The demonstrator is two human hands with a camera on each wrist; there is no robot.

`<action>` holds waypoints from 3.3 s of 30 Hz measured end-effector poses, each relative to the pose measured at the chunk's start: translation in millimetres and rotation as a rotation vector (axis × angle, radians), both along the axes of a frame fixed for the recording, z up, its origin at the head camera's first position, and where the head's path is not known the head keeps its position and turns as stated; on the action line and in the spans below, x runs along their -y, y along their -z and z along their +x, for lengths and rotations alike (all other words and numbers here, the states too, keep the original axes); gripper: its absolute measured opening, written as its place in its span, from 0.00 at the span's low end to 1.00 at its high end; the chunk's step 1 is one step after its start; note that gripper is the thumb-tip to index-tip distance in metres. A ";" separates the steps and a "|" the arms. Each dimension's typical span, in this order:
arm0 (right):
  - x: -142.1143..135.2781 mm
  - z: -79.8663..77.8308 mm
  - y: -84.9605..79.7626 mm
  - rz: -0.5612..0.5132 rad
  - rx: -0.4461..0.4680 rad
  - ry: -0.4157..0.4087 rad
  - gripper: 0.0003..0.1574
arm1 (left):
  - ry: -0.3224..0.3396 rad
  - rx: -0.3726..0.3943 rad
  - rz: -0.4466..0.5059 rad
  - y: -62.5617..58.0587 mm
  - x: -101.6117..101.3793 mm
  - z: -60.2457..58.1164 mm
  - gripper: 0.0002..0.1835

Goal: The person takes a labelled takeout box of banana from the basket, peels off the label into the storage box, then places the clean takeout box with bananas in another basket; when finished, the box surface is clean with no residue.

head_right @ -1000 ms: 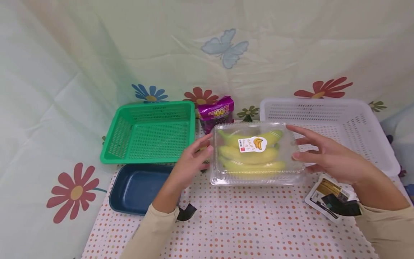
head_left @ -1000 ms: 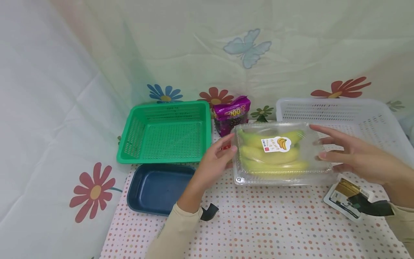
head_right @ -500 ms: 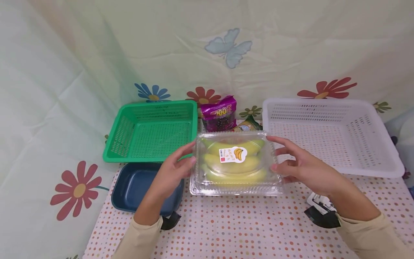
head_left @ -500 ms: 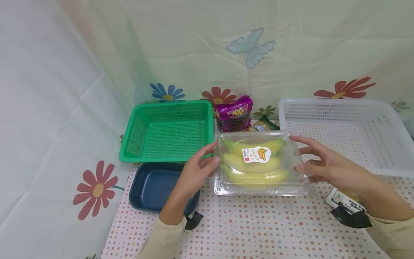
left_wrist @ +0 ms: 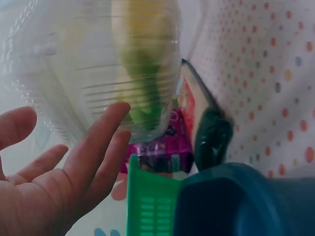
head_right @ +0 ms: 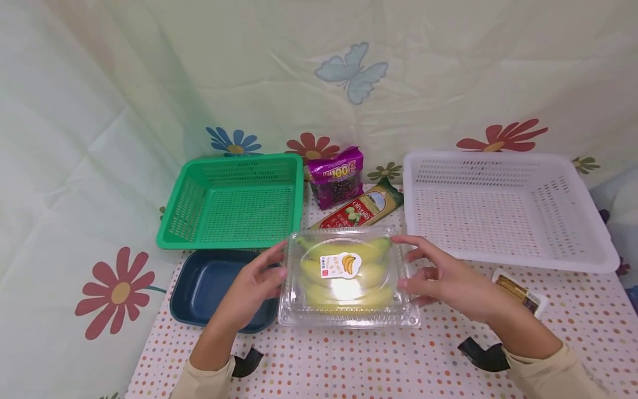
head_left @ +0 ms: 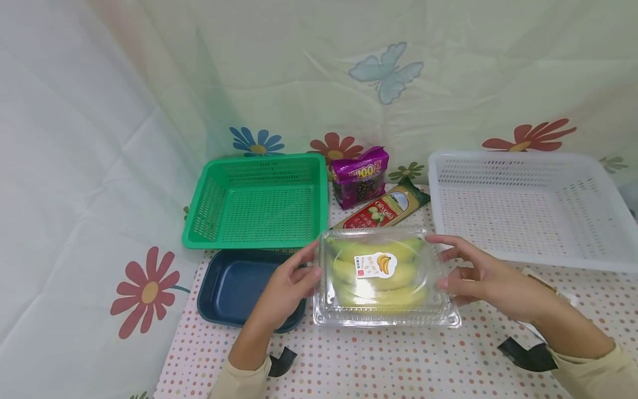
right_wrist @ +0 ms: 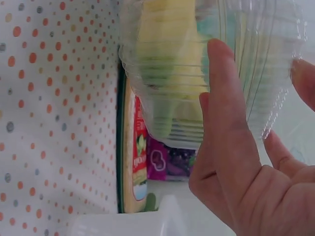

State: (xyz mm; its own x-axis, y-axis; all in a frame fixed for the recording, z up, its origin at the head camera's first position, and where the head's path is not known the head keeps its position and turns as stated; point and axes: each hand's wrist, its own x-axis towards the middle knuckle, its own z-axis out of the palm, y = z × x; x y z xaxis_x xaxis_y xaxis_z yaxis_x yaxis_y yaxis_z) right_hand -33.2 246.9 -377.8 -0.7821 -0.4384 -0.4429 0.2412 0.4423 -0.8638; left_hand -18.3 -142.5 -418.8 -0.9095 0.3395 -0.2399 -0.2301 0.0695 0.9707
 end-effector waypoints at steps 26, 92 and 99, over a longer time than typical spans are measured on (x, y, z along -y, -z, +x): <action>-31.8 21.0 48.9 -0.088 0.082 -0.007 0.50 | 0.098 -0.045 -0.182 34.5 -28.8 16.6 0.40; 49.1 -22.7 1.1 0.366 -0.499 -0.206 0.29 | 0.010 -0.223 -0.353 37.2 -70.0 -2.8 0.34; 82.1 -51.6 10.5 0.358 -0.472 -0.378 0.20 | 0.040 -0.242 -0.414 43.5 -75.7 -3.2 0.32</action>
State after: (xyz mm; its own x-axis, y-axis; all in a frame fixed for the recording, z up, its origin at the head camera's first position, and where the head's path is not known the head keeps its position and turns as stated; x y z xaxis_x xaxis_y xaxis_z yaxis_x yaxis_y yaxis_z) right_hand -84.9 164.7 -388.3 -0.7489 -0.6089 -0.2616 -0.3503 0.6988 -0.6237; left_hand -21.5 -66.8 -462.3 -0.9440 0.2961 -0.1455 0.0097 0.4655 0.8850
